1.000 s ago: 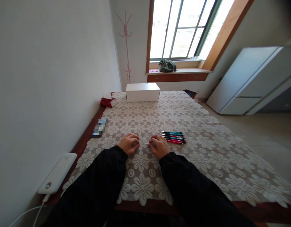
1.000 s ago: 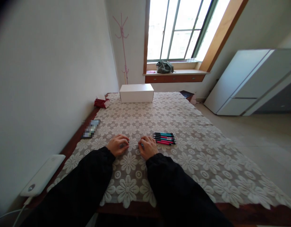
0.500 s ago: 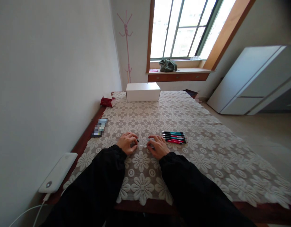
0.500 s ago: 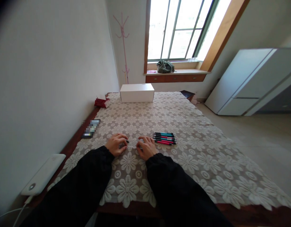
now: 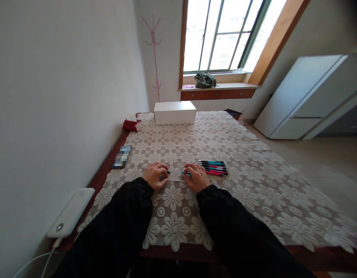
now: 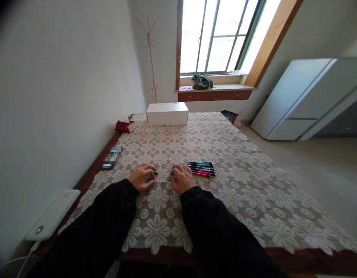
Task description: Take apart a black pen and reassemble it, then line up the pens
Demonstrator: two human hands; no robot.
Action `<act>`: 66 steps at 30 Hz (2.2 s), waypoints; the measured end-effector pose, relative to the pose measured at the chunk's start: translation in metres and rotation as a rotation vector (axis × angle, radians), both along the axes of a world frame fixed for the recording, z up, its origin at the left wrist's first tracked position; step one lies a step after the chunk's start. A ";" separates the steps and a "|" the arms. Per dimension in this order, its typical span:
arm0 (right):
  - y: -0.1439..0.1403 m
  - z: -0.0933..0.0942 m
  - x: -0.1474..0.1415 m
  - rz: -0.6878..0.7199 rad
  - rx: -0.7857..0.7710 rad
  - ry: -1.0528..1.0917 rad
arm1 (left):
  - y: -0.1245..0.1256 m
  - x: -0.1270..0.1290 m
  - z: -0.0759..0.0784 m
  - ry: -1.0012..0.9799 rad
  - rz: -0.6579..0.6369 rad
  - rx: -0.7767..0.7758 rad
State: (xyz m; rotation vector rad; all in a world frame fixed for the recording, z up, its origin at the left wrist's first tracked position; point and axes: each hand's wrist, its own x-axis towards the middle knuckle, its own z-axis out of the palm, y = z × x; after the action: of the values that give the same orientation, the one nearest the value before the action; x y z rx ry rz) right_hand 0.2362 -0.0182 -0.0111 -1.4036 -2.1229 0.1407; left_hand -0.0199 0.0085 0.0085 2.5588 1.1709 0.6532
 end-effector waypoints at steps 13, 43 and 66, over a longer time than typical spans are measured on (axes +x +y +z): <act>0.004 -0.006 0.006 -0.060 -0.009 -0.062 | 0.008 -0.001 -0.012 -0.016 0.131 -0.001; 0.004 0.003 0.011 -0.070 -0.042 -0.160 | 0.009 -0.002 -0.015 -0.024 0.145 -0.021; 0.002 0.016 0.015 -0.151 -0.146 -0.296 | 0.009 -0.001 -0.012 0.016 0.152 -0.055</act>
State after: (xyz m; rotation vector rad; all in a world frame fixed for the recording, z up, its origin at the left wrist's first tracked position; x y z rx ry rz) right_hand 0.2508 -0.0157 0.0052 -1.7573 -2.2681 0.0292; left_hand -0.0207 0.0176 -0.0038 2.4521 1.3789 0.6257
